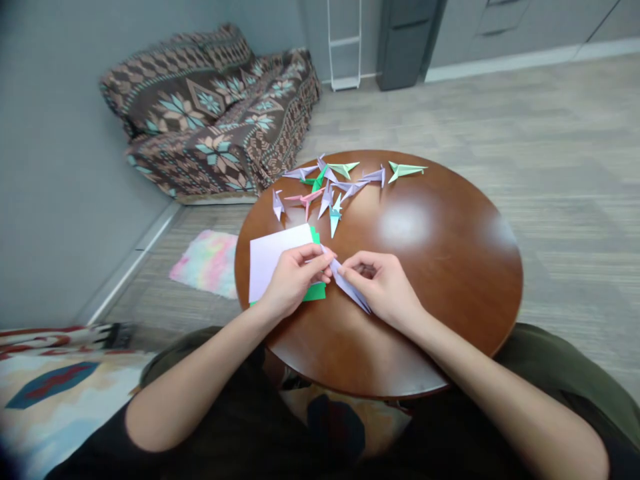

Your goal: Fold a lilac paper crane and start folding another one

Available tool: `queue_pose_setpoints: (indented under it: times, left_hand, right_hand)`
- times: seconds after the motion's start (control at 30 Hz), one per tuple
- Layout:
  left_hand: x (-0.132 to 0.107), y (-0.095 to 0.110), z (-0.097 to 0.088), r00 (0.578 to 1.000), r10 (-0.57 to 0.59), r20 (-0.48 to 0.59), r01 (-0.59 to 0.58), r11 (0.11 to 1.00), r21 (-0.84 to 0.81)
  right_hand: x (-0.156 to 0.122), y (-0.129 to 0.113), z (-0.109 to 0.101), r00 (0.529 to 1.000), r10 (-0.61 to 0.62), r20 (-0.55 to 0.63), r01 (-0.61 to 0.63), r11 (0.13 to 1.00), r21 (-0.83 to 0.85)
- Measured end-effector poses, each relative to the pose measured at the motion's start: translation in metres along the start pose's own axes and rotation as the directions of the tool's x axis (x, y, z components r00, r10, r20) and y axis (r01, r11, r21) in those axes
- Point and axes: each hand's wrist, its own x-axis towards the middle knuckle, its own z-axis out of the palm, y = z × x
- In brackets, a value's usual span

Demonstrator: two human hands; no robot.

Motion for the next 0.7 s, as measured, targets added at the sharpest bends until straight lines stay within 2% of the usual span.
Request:
queue_pose_setpoints:
  times: [0.1,0.2,0.5,0.7]
  left_hand:
    - [-0.0005,0.0015,-0.0023,0.996,-0.049,0.068,0.044,0.996,0.074]
    - [-0.0001,0.0026,-0.0036,0.997,-0.032,0.072,0.023,0.991,0.128]
    - [0.0,-0.0014,-0.0028,0.998,0.043,-0.034,-0.038,0.988,0.152]
    - [-0.005,-0.0009,0.0008,0.999,-0.049,0.007,0.048,0.987,0.153]
  right_hand:
    - [0.0,-0.0021,0.0002,1.0,-0.001,0.027,0.001,1.0,-0.007]
    - [0.0003,-0.0055,0.0009,0.999,-0.022,0.03,0.025,0.997,-0.07]
    - [0.0023,-0.0032,0.001,1.0,0.024,0.0,-0.024,0.998,-0.053]
    - [0.0017,-0.0071,0.0017,0.999,0.0,-0.033,-0.001,1.0,-0.023]
